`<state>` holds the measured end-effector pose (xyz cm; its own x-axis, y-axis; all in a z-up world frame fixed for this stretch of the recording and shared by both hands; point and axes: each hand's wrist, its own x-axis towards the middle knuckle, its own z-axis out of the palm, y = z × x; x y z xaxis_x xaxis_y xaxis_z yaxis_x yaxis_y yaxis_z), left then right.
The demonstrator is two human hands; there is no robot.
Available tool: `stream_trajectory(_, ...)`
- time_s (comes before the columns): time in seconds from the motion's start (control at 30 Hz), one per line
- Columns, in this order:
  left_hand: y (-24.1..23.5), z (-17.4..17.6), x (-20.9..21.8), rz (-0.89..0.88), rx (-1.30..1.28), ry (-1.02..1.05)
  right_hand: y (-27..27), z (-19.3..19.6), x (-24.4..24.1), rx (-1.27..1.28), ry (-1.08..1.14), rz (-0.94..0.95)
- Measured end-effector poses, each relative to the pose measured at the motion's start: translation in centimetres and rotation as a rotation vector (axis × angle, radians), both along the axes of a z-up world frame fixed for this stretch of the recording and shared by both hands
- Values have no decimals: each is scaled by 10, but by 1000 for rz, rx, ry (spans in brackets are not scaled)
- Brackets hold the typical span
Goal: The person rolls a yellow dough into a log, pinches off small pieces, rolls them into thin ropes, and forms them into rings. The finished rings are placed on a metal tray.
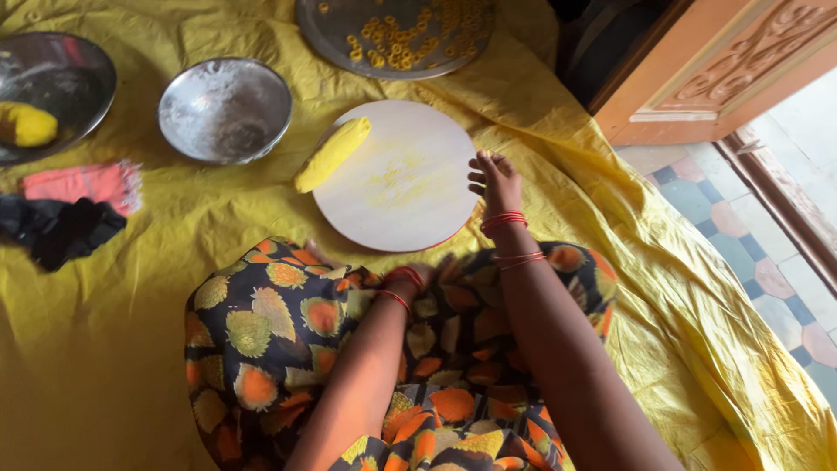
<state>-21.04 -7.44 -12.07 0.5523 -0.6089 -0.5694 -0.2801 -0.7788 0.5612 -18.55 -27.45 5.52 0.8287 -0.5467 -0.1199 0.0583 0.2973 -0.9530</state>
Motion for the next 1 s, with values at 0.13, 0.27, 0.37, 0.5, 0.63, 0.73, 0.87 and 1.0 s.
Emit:
stream_trajectory(0.13,22,9,-29,-116,73,82,-15,-34,-12,-140,111,-3)
stream_trajectory(0.27,15,8,-33,-145,81,122,-41,-67,-18,62,238,-40)
stream_trajectory(0.37,7,18,-20,-218,64,162,-51,-76,-1,158,280,-50)
stream_trajectory(0.5,-2,10,12,-258,-58,259,-66,-105,26,21,360,-33)
stream_trajectory(0.63,39,4,104,239,-134,-109,-80,-131,45,-127,444,-15)
stream_trajectory(0.73,102,6,163,649,57,-369,-91,-137,49,-221,538,19)
stream_trajectory(0.87,166,12,194,963,267,-301,-93,-135,51,-163,568,75)
stream_trajectory(1.0,168,5,201,1240,-35,17,-84,-124,57,25,533,107)
